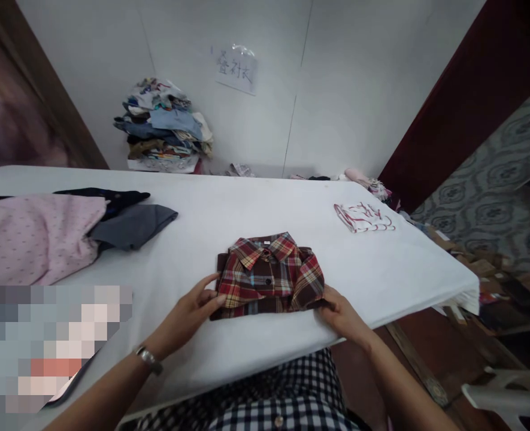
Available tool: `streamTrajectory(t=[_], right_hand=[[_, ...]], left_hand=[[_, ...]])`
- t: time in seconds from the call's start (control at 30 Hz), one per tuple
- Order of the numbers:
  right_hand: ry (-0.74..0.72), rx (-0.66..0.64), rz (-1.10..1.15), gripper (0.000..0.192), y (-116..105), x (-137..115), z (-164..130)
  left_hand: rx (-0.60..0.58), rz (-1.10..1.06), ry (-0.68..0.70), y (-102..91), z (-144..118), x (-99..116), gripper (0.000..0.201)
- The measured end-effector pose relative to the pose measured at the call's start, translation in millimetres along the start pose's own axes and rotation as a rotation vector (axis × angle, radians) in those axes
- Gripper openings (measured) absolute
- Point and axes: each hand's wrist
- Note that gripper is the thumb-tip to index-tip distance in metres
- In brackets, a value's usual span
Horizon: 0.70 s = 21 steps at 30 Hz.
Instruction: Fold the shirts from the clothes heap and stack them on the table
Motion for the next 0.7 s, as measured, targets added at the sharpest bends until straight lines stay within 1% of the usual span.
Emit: streamTrajectory(t=[0.03, 0.1, 0.17, 0.2, 0.27, 0.33, 0.4, 0.43, 0.47, 0.53, 0.6, 0.63, 0.7], right_hand=[[0.068, 0.017, 0.090, 0.046, -3.8, -4.0, 3.1], [0.210, 0.137, 0.237, 0.057, -9.3, -10.4, 14.1], [0.312, 0.290, 0.287, 0.067, -9.0, -14.4, 30.6], [0.332, 0.329, 0.292, 0.069, -6.3, -15.7, 39.7], [0.296, 0.322, 0.328, 0.070, 2.3, -16.7, 56.0], [0.213, 0.317, 0.403, 0.069, 11.0, -15.0, 65.5], [0.164, 0.357, 0.443, 0.070, 15.9, -9.1, 66.4], [0.162, 0.367, 0.427, 0.069, 16.6, -4.5, 64.2], [0.166, 0.358, 0.381, 0.066, 16.5, 1.0, 60.9], [0.173, 0.322, 0.226, 0.058, 15.4, 12.4, 53.4], [0.172, 0.318, 0.046, 0.054, 14.6, 21.0, 46.9], [0.166, 0.330, -0.031, 0.054, 14.5, 23.5, 44.4], [0.147, 0.344, -0.152, 0.054, 13.9, 25.2, 41.0]], left_hand=[[0.026, -0.003, -0.029, -0.4, 6.8, 2.4, 0.067], [0.078, 0.026, -0.080, 0.9, 22.5, 6.8, 0.065], [0.106, 0.019, -0.116, 5.5, 37.0, 12.4, 0.062], [0.118, -0.015, -0.128, 8.7, 42.4, 16.1, 0.059], [0.150, -0.125, -0.119, 15.1, 47.6, 24.7, 0.053], [0.188, -0.219, -0.043, 19.3, 45.1, 31.9, 0.050], [0.211, -0.246, 0.055, 20.5, 37.5, 33.6, 0.052], [0.208, -0.217, 0.073, 20.4, 33.3, 31.6, 0.053], [0.199, -0.167, 0.058, 20.1, 29.4, 28.0, 0.052], [0.155, -0.049, -0.023, 19.6, 24.4, 17.8, 0.050], [0.126, 0.093, -0.077, 18.9, 23.4, 7.9, 0.047], [0.136, 0.173, -0.075, 18.1, 23.9, 4.2, 0.045], [0.200, 0.346, -0.038, 15.0, 25.9, -0.1, 0.044]])
Point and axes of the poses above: each hand's wrist, its own z-axis towards the middle knuckle, its own y-axis out of the palm, x = y × z, and after that the axes turned 8 degrees about z, right-handed
